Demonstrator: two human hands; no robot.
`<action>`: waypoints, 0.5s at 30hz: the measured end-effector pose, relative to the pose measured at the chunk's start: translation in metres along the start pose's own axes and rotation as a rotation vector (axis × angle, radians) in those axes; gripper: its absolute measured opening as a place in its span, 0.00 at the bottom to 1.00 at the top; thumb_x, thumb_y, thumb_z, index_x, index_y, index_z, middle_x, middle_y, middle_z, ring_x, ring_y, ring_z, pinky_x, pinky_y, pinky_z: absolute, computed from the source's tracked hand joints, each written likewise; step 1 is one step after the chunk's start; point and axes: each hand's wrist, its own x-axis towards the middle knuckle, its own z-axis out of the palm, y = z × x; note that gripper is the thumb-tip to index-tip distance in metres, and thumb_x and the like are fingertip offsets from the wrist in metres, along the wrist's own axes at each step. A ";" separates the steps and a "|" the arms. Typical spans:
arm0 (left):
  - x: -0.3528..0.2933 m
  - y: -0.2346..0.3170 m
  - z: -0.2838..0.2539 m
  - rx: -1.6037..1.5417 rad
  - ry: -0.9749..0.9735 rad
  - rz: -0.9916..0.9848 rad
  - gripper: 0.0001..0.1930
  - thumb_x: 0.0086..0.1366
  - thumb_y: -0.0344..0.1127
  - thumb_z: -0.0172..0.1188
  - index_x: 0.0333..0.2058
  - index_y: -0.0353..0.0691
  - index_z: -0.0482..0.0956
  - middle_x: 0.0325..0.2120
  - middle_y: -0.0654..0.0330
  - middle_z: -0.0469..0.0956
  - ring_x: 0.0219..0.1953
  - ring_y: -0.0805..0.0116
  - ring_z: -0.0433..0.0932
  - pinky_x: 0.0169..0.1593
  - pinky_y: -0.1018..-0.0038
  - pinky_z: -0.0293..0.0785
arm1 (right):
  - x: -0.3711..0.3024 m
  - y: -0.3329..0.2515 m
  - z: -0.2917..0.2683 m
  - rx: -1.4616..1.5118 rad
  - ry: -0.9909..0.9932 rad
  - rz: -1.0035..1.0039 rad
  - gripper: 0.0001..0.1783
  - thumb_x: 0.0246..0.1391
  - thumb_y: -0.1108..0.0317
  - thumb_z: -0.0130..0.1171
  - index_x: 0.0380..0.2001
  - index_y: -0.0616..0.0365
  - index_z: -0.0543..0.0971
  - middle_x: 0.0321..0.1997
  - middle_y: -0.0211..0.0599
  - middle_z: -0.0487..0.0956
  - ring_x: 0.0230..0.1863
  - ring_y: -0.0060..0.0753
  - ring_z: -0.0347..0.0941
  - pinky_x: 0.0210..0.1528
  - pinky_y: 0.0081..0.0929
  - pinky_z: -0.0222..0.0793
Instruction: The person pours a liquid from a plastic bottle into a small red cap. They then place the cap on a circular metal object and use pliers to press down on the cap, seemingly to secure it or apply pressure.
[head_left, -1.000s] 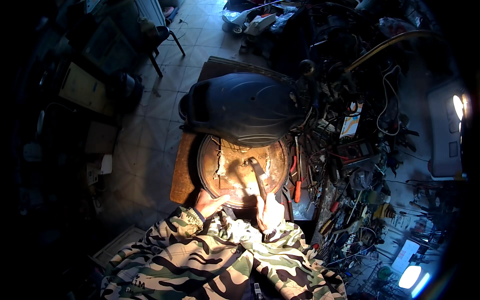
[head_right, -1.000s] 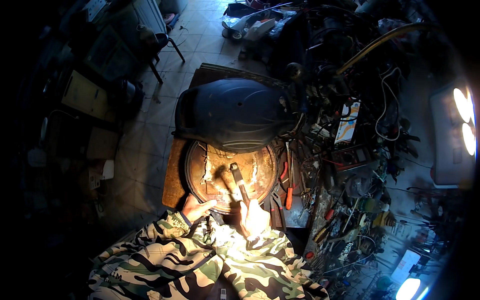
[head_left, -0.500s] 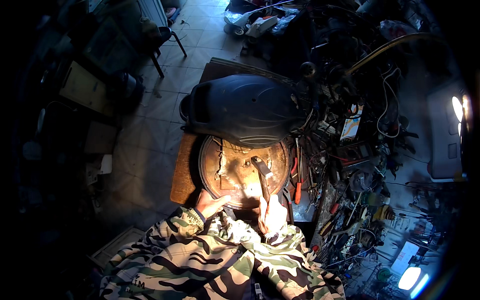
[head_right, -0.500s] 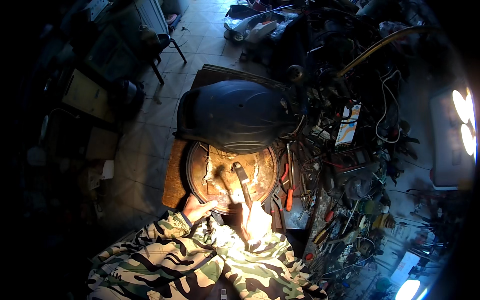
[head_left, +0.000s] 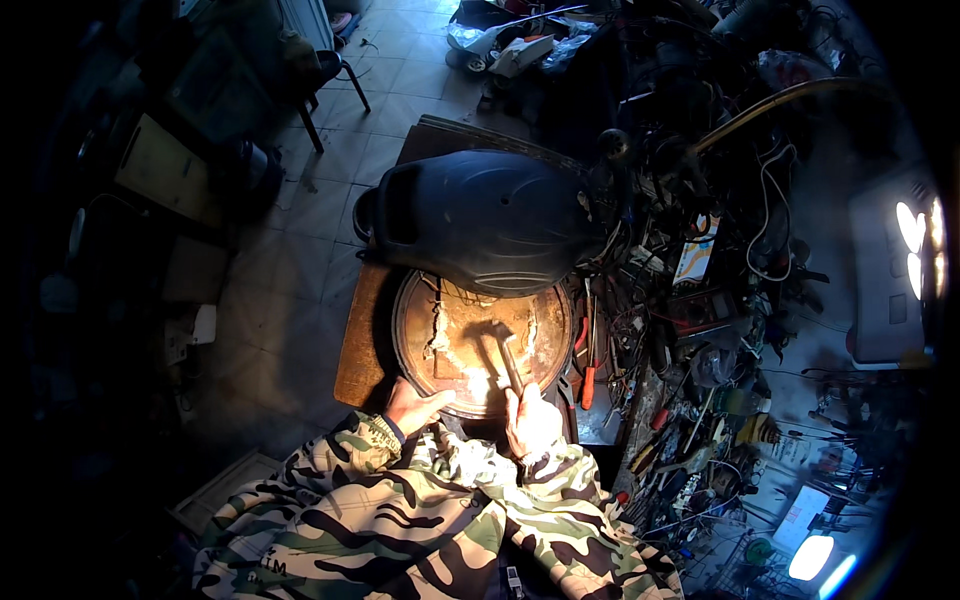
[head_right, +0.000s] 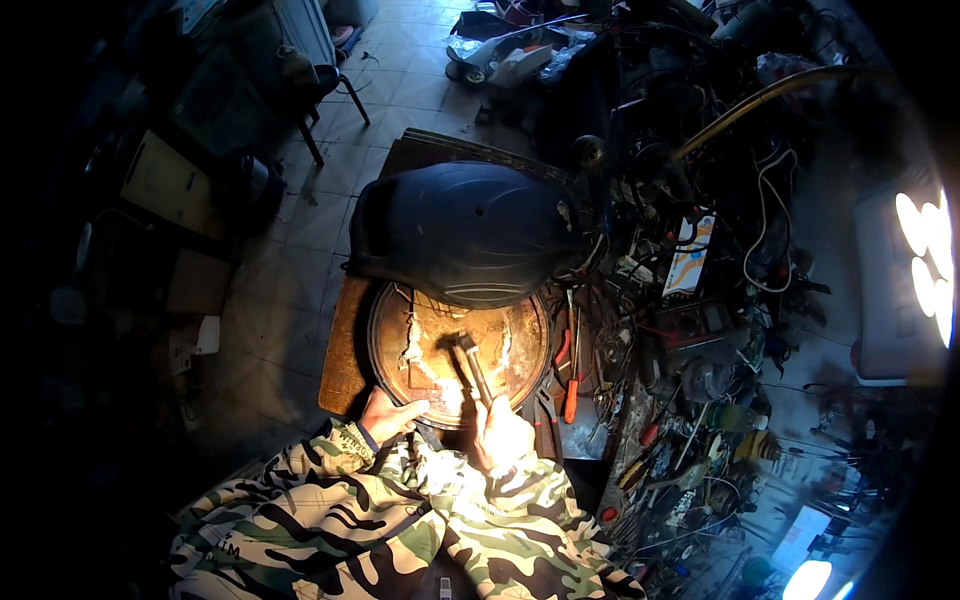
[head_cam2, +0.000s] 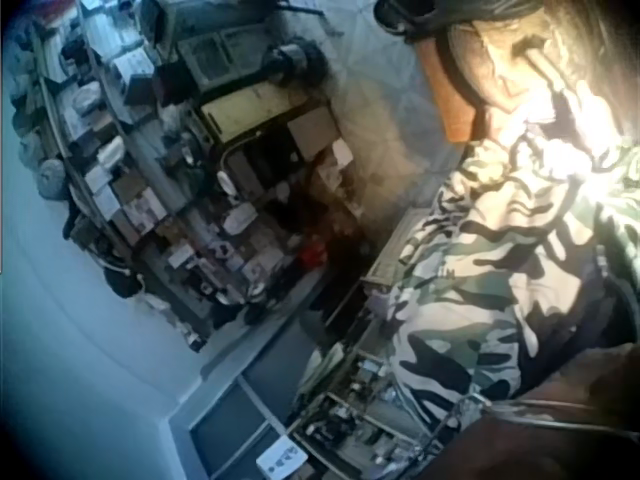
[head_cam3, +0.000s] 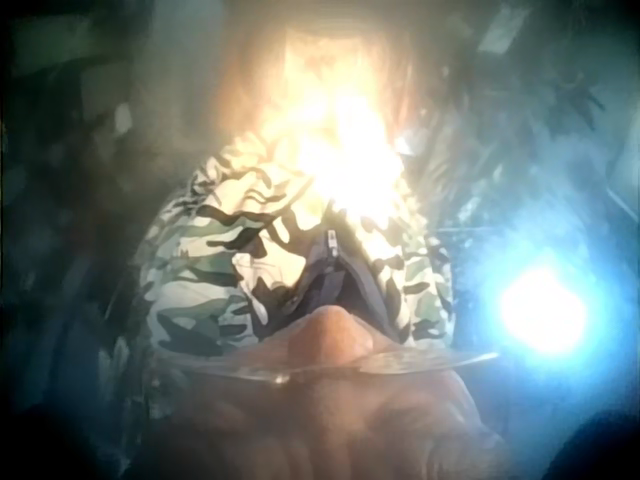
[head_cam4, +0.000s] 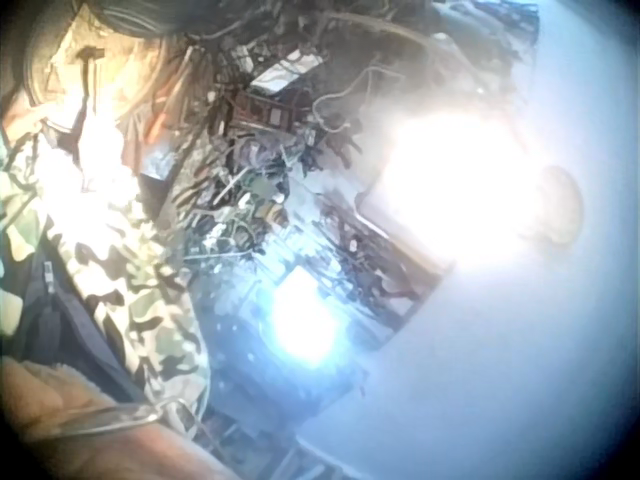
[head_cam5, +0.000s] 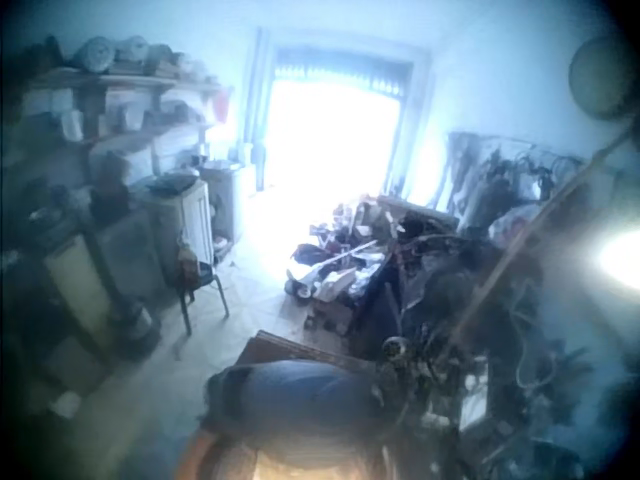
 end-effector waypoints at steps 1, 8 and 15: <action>0.002 0.001 0.002 0.002 -0.040 0.012 0.17 0.61 0.39 0.73 0.40 0.31 0.82 0.28 0.62 0.82 0.21 0.78 0.76 0.23 0.79 0.75 | 0.000 0.007 -0.003 0.000 -0.045 -0.031 0.08 0.65 0.66 0.58 0.38 0.60 0.76 0.20 0.47 0.76 0.21 0.53 0.78 0.23 0.41 0.71; 0.009 -0.008 -0.004 -0.031 -0.094 0.023 0.16 0.61 0.34 0.71 0.45 0.32 0.81 0.33 0.62 0.84 0.24 0.78 0.78 0.24 0.79 0.76 | -0.002 -0.006 0.000 -0.052 0.018 0.132 0.13 0.65 0.63 0.58 0.35 0.62 0.72 0.18 0.50 0.75 0.20 0.58 0.75 0.23 0.43 0.71; 0.003 0.013 0.003 0.075 -0.044 0.058 0.15 0.62 0.35 0.71 0.43 0.32 0.82 0.29 0.62 0.83 0.22 0.79 0.76 0.22 0.79 0.74 | -0.006 -0.006 0.008 0.665 0.195 0.272 0.08 0.63 0.66 0.60 0.35 0.59 0.75 0.18 0.46 0.76 0.14 0.47 0.71 0.17 0.36 0.66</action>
